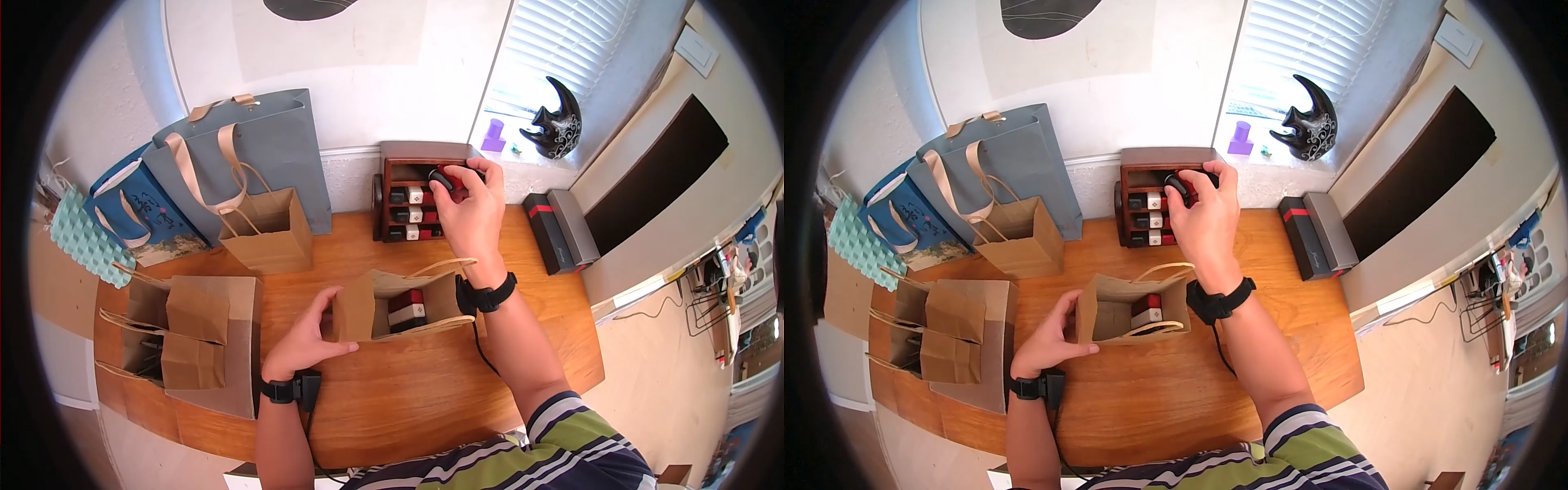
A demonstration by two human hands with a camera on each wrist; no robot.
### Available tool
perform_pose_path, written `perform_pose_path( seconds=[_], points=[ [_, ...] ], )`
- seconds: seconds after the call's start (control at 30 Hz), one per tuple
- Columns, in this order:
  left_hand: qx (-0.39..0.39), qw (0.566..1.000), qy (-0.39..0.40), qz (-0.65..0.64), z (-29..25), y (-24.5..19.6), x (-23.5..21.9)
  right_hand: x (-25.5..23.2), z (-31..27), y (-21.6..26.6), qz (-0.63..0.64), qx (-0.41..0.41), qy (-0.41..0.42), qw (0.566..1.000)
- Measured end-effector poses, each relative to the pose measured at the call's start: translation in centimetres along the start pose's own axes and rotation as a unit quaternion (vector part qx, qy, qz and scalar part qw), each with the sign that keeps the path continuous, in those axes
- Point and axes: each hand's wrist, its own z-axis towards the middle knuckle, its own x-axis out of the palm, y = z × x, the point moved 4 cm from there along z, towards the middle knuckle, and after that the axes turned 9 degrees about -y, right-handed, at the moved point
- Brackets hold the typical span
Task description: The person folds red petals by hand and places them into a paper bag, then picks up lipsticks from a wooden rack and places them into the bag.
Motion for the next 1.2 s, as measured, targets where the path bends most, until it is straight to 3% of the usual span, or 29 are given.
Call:
perform_pose_path(
  seconds=[0.2, 1.2],
  points=[
    [-0.002, 1.0, -0.001, -0.008, 0.0, 0.0, 0.0, -0.2, 0.0, 0.1, 0.057, 0.069, 0.01, 0.996],
    [0.017, 1.0, -0.014, -0.006, 0.1, 0.8, 0.0, -1.7, -0.7, -1.0, 0.129, 0.11, -0.001, 0.985]
  ],
)
